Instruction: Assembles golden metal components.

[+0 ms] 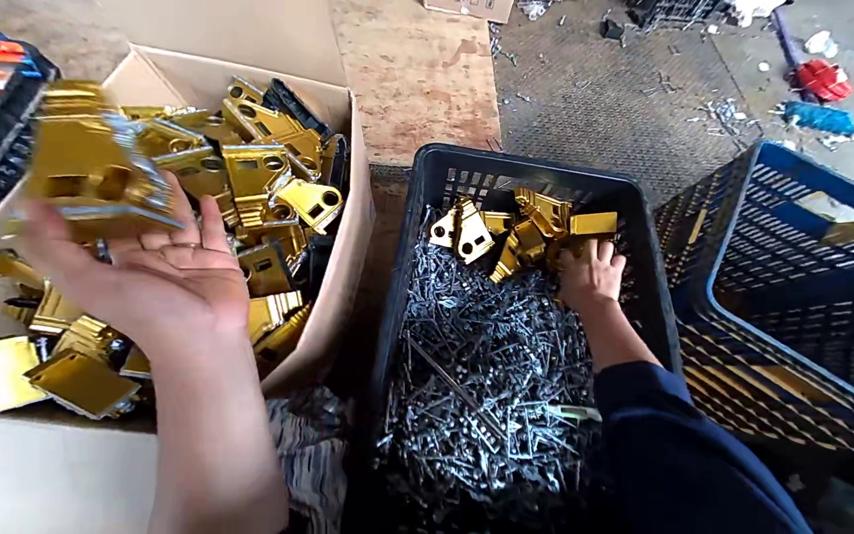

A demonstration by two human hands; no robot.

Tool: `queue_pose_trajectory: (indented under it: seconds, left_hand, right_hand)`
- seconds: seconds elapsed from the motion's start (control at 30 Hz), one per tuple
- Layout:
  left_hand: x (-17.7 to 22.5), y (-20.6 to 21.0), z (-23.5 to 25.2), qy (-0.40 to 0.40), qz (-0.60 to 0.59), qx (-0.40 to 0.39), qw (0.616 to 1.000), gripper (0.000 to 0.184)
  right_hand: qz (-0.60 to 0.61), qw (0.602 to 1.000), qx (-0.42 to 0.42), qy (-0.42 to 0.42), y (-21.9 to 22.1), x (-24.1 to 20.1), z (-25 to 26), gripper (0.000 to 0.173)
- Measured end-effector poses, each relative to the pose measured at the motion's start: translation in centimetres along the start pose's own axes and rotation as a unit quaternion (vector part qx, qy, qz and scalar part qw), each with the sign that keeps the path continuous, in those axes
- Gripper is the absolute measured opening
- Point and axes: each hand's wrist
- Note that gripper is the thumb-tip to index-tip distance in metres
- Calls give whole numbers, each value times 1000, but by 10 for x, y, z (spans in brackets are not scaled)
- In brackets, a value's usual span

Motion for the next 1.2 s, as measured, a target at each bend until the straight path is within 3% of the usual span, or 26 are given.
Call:
queue_pose_trajectory:
  seconds: [0.1,0.17,0.23,0.27,0.33,0.37,0.43,0.5,0.53,0.57,0.6,0.67,0.7,0.73,0.8,0.93,1.1,1.2]
  left_hand:
    - [3,3,0,-82,47,36,995,75]
    - [-4,15,-13,-143,119,0,983,67]
    - [-17,22,-30,-178,238,-108,949,54]
    - [-24,22,-38,-184,305,-184,916,59]
    - [-37,25,-58,-174,424,-308,833,91]
    - [-44,26,-68,-175,453,-349,802,109]
    - [-56,27,-85,-175,449,-395,782,131]
    - [-65,23,-90,-137,430,-395,800,126]
    - [-66,20,-87,-114,432,-380,810,119]
    - [-65,17,-83,-93,453,-363,809,112]
    - [-61,15,-78,-80,473,-342,808,106]
    - [-58,17,-70,-59,477,-282,830,91]
    - [-58,18,-67,-54,461,-258,848,83]
    - [-57,21,-66,-52,440,-241,863,78]
    - [-57,23,-68,-53,412,-217,884,70]
    - [-55,26,-73,-120,346,-233,901,76]
    - [-44,28,-96,-291,311,-230,875,76]
    - [-47,31,-105,-313,263,-261,875,75]
  right_hand:
    - [-27,999,29,-32,-5,-12,4,23]
    - [10,999,32,7,-27,-26,1,25]
    - [101,993,50,39,-66,-42,-14,33]
    - [155,985,68,32,-84,-52,-24,35]
    - [288,953,90,-36,-113,-73,-45,34]
    - [384,914,94,-94,-120,-85,-55,28]
    - [597,776,28,-202,-128,-118,-73,12]
    - [718,649,-65,-243,-129,-148,-87,11]
    - [744,613,-97,-249,-125,-156,-86,12]
    - [745,611,-112,-242,-116,-160,-81,13]
    - [711,658,-114,-220,-104,-159,-75,14]
    - [486,847,-135,-167,-68,-156,-65,14]
    - [340,912,-187,-129,-50,-162,-66,19]
    - [213,939,-258,-80,-33,-174,-73,25]
    - [99,940,-327,-16,-12,-195,-93,29]
    - [140,940,-309,-33,-7,-173,-107,32]
    - [148,947,-275,-71,-39,-133,-110,27]
    - [106,948,-293,-59,-23,-150,-103,31]
Point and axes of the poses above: each hand's wrist, its own z-axis towards the middle knuckle, its own y-axis out of the palm, x = y × z, and after that the axes turned 2 degrees about -y, right-handed
